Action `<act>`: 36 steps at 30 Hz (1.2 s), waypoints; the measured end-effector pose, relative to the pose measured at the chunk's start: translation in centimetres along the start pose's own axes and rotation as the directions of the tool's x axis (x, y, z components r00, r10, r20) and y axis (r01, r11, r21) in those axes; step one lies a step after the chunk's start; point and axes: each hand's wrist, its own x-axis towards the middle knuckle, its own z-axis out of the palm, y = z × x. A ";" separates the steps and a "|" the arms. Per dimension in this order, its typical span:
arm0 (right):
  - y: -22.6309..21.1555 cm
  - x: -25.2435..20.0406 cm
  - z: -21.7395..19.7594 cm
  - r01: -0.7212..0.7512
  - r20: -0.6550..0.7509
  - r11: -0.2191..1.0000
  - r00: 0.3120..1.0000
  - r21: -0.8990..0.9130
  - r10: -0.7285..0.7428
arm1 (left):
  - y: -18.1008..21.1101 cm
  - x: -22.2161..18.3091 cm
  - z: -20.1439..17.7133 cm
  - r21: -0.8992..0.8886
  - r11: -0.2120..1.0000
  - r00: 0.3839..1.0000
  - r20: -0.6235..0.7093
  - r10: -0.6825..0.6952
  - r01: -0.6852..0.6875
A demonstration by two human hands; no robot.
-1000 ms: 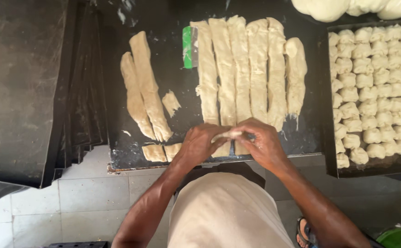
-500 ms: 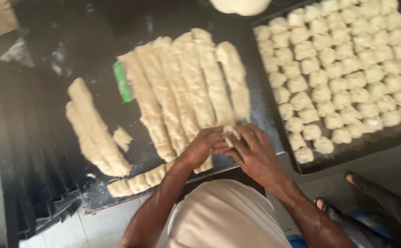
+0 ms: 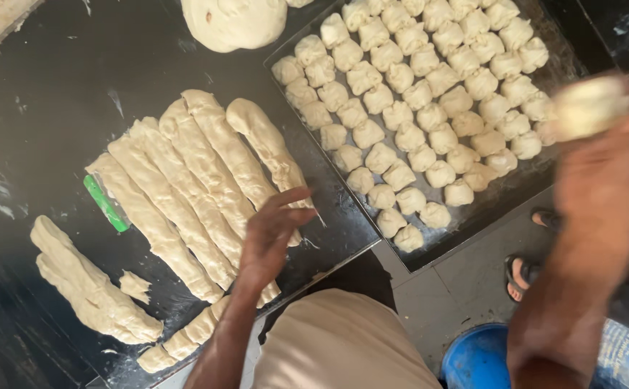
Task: The person stretches a piece of dough on a table by hand, cuts it into strips using a scraper, and then divides the strips into small portions, rolls them into balls, and places them onto a tray.
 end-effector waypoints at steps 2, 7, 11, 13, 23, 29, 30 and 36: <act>2.1 4.8 -3.9 0.252 0.082 0.955 0.967 -0.158 -0.242 | -0.5 -1.9 -1.5 -0.041 0.986 0.977 -0.132 -0.165 0.161; 7.9 7.1 -1.3 0.504 0.328 0.155 0.735 -0.849 -0.593 | -4.5 -7.4 -3.7 0.388 0.921 0.951 -0.265 0.156 -0.043; 4.8 1.3 2.3 0.363 0.218 0.324 0.887 -0.873 -0.407 | -8.2 -13.3 -5.1 0.673 0.711 0.927 -0.102 0.362 -0.204; 2.8 -2.6 5.9 0.412 0.302 0.334 0.893 -0.848 -0.335 | -10.2 -16.0 -4.6 0.702 0.674 0.939 -0.020 0.343 -0.232; 2.8 -20.5 29.0 0.707 0.709 0.593 0.639 -0.387 -0.299 | -13.9 -16.0 -6.8 -0.581 0.814 0.895 -0.355 -0.270 0.015; 5.3 -21.8 31.2 0.770 0.723 0.445 0.614 -0.458 -0.318 | -14.2 -19.0 -8.2 -0.535 0.822 0.944 -0.129 -0.305 0.193; 5.6 -22.0 31.1 0.773 0.718 0.424 0.616 -0.472 -0.323 | -14.3 -19.3 -8.0 -0.549 0.817 0.953 -0.115 -0.281 0.175; 3.1 -28.7 25.4 0.514 0.629 0.530 0.776 -0.674 0.047 | -13.7 -20.1 -11.5 -0.519 0.849 0.978 -0.103 -0.182 0.103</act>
